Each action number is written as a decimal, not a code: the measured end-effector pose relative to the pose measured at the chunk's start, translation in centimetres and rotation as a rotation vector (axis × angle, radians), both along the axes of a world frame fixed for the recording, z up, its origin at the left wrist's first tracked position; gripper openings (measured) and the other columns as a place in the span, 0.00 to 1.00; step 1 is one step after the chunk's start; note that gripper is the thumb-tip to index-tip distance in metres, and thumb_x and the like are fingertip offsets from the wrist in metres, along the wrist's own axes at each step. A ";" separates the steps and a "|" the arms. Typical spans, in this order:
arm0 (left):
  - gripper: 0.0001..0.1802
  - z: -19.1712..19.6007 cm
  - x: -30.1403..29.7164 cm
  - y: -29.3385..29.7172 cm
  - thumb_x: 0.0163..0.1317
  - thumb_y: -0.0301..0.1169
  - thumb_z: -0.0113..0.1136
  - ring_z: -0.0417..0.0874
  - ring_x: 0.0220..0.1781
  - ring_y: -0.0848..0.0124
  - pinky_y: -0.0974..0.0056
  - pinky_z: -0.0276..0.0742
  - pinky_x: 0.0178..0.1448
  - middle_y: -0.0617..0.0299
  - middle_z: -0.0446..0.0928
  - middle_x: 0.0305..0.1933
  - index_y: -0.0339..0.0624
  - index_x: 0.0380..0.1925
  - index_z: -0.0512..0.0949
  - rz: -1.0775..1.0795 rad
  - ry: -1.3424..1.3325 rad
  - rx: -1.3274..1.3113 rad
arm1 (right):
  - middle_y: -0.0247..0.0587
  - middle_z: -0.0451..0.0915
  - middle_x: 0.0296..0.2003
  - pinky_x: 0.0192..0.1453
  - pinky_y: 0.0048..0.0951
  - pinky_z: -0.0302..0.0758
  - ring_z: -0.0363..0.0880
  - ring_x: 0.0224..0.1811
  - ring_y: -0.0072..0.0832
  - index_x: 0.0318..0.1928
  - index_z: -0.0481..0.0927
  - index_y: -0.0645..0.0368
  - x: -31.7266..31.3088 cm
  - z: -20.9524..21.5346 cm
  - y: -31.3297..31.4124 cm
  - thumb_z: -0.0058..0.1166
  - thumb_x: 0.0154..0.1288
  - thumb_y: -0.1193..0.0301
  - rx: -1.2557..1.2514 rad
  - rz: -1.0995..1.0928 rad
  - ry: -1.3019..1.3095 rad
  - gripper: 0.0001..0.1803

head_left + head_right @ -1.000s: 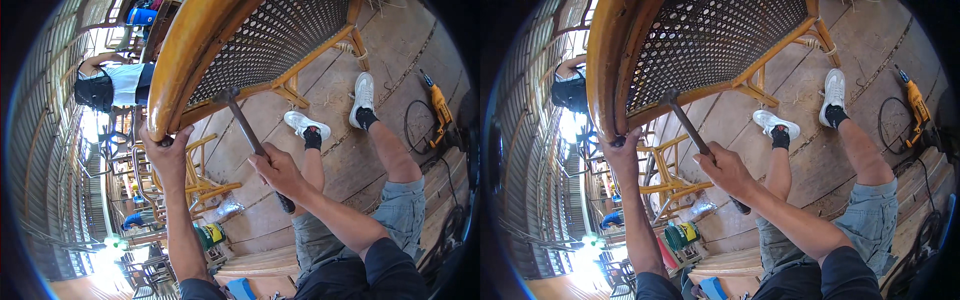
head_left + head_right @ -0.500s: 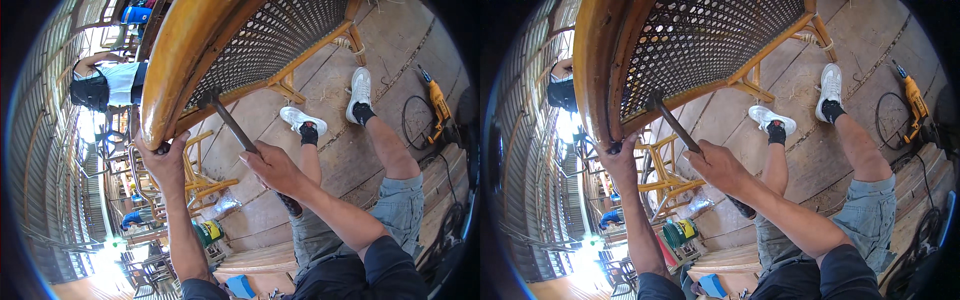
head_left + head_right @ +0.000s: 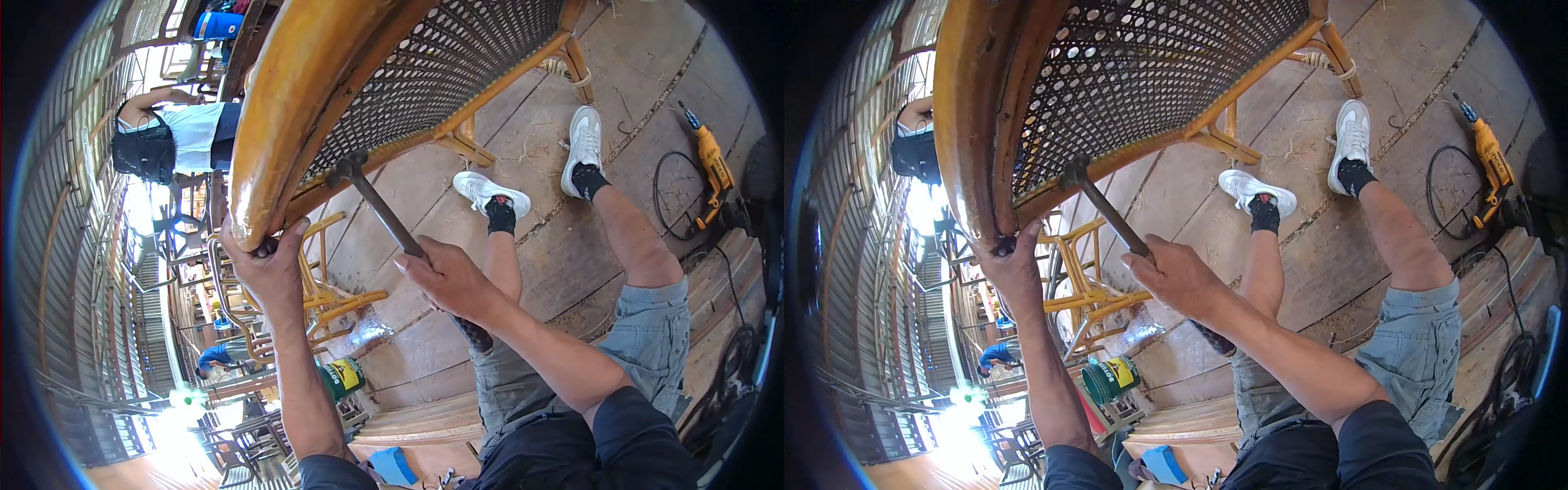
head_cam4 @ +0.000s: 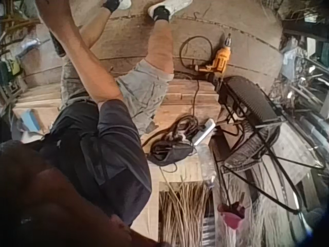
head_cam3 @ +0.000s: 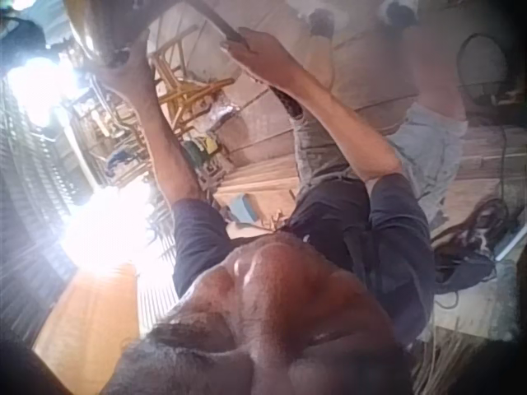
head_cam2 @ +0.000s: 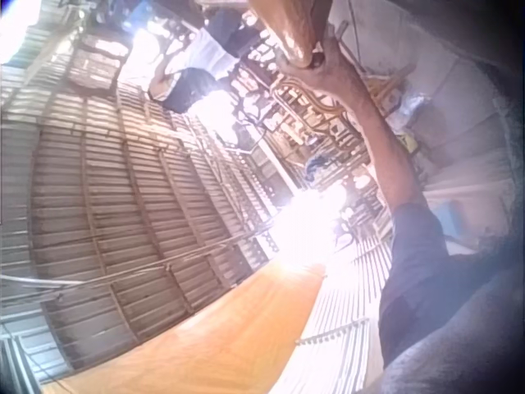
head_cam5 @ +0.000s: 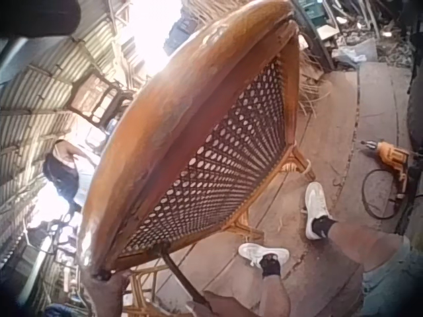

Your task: Repairing a rattan chair using a hammer and a punch to secure fasteners.

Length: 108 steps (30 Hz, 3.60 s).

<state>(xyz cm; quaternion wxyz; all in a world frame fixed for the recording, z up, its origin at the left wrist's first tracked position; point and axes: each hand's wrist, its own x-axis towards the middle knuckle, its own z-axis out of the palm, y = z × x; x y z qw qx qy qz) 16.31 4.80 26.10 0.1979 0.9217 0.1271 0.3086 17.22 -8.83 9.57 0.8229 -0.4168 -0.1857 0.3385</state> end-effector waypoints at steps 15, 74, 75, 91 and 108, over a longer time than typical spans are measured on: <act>0.38 -0.1 0.0 -0.7 0.44 0.20 0.73 0.74 0.45 0.76 0.75 0.72 0.43 0.59 0.70 0.47 0.36 0.55 0.62 -0.021 -0.008 0.015 | 0.56 0.71 0.18 0.27 0.39 0.67 0.72 0.21 0.47 0.30 0.69 0.67 0.2 2.5 -2.5 0.48 0.67 0.61 -0.081 -0.146 -0.087 0.18; 0.36 -0.3 0.8 0.0 0.44 0.26 0.74 0.72 0.46 0.75 0.72 0.70 0.49 0.60 0.69 0.47 0.35 0.52 0.64 -0.024 -0.031 0.080 | 0.38 0.66 0.15 0.23 0.31 0.64 0.64 0.19 0.22 0.28 0.68 0.66 -0.1 3.5 -2.7 0.50 0.66 0.63 -0.066 -0.186 -0.028 0.18; 0.36 -0.3 0.6 0.0 0.44 0.26 0.74 0.72 0.46 0.75 0.72 0.70 0.49 0.60 0.69 0.47 0.35 0.52 0.64 -0.022 -0.028 0.080 | 0.38 0.66 0.15 0.23 0.31 0.64 0.64 0.19 0.22 0.28 0.68 0.66 0.0 3.3 -2.7 0.50 0.66 0.63 -0.066 -0.184 -0.026 0.18; 0.35 -0.3 0.6 -0.2 0.43 0.28 0.76 0.64 0.32 0.81 0.76 0.64 0.33 0.65 0.67 0.40 0.37 0.50 0.66 -0.006 -0.045 0.153 | 0.27 0.65 0.15 0.16 0.20 0.61 0.64 0.14 0.13 0.30 0.69 0.62 0.1 1.9 -2.2 0.49 0.68 0.63 0.028 -0.118 0.053 0.15; 0.36 -0.6 0.1 0.0 0.43 0.28 0.75 0.64 0.30 0.81 0.75 0.65 0.32 0.65 0.67 0.39 0.36 0.51 0.66 -0.061 -0.080 0.161 | 0.27 0.65 0.15 0.16 0.20 0.61 0.64 0.14 0.14 0.29 0.69 0.61 0.4 2.0 -2.7 0.48 0.68 0.63 -0.108 -0.057 -0.026 0.15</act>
